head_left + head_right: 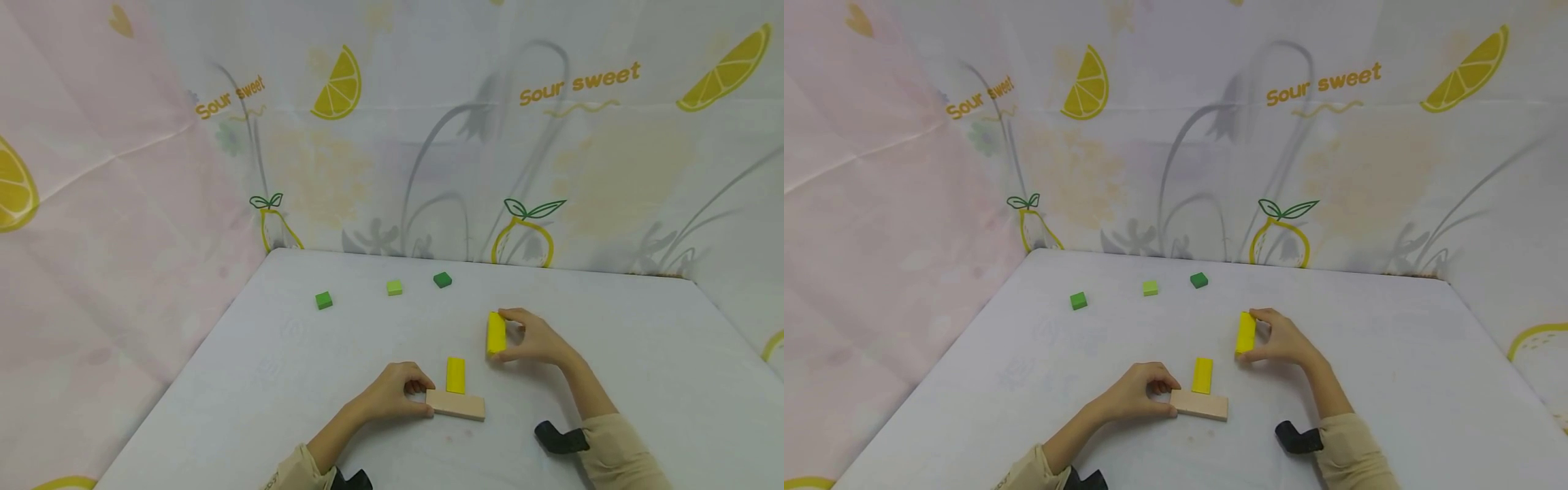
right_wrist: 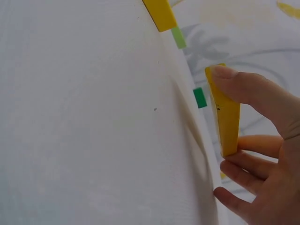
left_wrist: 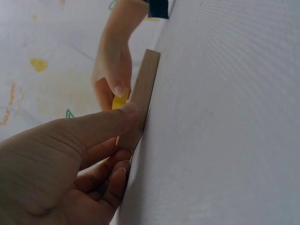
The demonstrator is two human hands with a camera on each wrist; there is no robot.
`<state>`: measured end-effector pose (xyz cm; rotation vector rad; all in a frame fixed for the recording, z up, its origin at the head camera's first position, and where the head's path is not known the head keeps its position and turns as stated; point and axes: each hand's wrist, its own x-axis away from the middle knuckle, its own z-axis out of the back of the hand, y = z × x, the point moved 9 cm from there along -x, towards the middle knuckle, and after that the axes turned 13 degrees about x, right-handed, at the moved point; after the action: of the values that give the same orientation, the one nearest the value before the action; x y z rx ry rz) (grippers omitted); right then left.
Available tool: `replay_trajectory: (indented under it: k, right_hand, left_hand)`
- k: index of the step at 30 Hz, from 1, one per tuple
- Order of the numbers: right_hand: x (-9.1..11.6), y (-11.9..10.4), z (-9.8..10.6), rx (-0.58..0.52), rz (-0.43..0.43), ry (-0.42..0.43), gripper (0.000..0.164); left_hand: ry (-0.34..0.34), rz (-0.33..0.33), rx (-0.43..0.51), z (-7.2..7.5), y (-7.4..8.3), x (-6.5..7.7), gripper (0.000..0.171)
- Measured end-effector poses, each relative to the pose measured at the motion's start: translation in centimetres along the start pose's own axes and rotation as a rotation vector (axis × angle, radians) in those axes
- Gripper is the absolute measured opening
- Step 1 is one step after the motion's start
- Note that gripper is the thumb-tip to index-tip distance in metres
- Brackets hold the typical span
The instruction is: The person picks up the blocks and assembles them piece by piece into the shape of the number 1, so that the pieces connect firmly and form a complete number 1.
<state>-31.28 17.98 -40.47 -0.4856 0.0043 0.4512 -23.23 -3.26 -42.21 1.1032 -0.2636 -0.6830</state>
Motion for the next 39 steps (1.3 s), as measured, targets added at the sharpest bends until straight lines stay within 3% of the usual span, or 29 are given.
replay_trajectory:
  k: [17,39]
  right_hand:
    - [-1.7,-1.3,-0.8,0.047,0.053,-0.027,0.088]
    - [-2.9,-2.5,-1.6,0.026,0.065,-0.054,0.088]
  left_hand:
    - [0.007,0.008,-0.004,0.1,0.1,0.0,0.030]
    - [0.003,0.028,0.002,0.0,-0.2,0.0,0.030]
